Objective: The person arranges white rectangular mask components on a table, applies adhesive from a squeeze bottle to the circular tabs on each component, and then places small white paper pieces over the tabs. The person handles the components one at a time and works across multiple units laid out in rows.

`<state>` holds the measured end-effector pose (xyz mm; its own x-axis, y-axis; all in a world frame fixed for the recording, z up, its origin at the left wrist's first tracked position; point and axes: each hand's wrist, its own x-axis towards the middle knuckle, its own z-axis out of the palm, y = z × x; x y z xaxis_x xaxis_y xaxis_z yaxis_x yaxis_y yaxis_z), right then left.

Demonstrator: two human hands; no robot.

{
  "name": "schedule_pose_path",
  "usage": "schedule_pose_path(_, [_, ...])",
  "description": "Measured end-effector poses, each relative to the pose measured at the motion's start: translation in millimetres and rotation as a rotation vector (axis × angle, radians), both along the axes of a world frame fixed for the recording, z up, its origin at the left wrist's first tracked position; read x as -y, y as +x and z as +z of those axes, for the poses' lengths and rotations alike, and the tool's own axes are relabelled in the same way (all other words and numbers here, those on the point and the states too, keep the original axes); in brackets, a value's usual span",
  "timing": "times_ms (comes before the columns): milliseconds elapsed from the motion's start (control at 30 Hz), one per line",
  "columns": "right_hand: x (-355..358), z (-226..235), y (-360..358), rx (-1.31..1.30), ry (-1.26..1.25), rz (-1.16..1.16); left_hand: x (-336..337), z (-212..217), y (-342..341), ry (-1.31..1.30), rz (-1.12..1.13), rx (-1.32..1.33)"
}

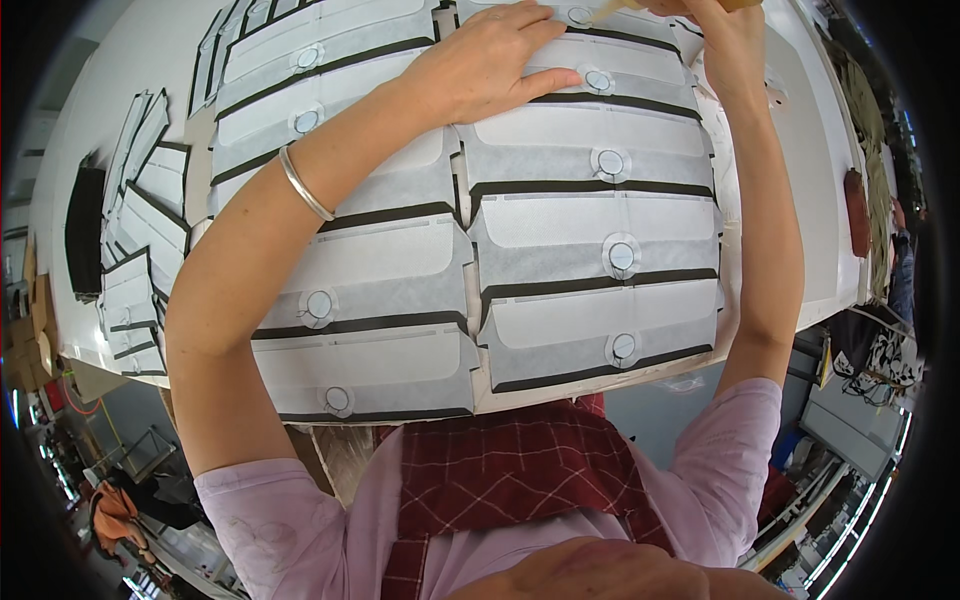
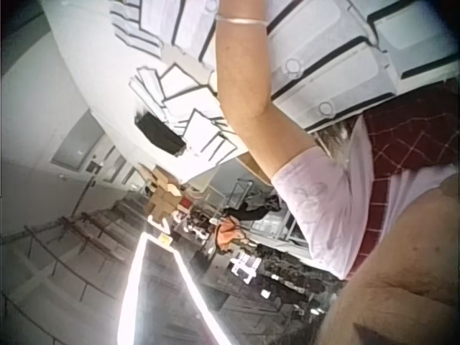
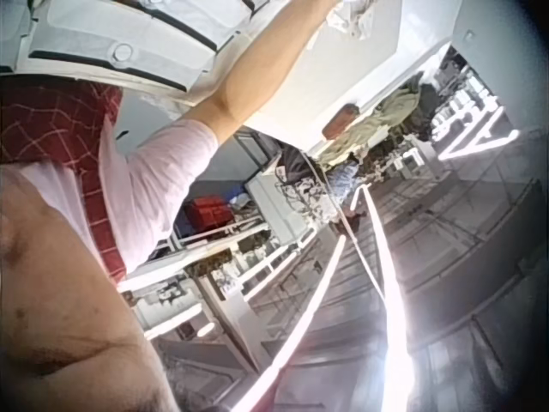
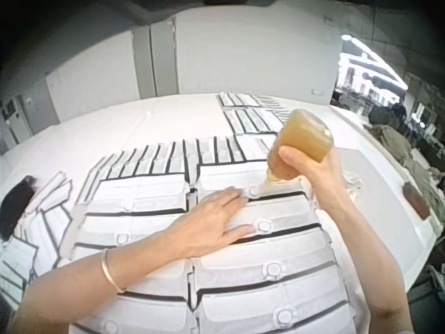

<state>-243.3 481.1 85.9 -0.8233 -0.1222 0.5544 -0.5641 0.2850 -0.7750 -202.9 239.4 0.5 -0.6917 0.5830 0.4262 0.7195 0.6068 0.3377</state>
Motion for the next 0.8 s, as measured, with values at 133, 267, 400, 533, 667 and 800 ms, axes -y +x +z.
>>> schedule_pose_path(133, [11.8,0.7,0.4,-0.005,0.063,0.007,-0.5,-0.1,-1.1,0.010,-0.011,-0.001])
schedule_pose_path(267, [12.8,11.2,10.1,-0.007,0.103,0.029,0.3,-0.6,-1.5,0.005,-0.009,-0.003])
schedule_pose_path(400, [13.3,18.9,10.7,0.008,0.149,0.020,1.0,-1.0,-1.2,0.022,-0.019,-0.017])
schedule_pose_path(533, [21.2,10.3,8.3,-0.040,0.167,0.025,-0.6,0.0,-1.5,0.037,-0.031,-0.035])
schedule_pose_path(667, [28.2,20.2,16.9,0.012,0.175,0.077,0.8,-0.5,-1.0,0.032,-0.023,-0.021])
schedule_pose_path(800, [20.5,22.3,17.7,0.022,0.222,0.158,0.5,-0.2,-1.5,0.024,-0.021,-0.011])
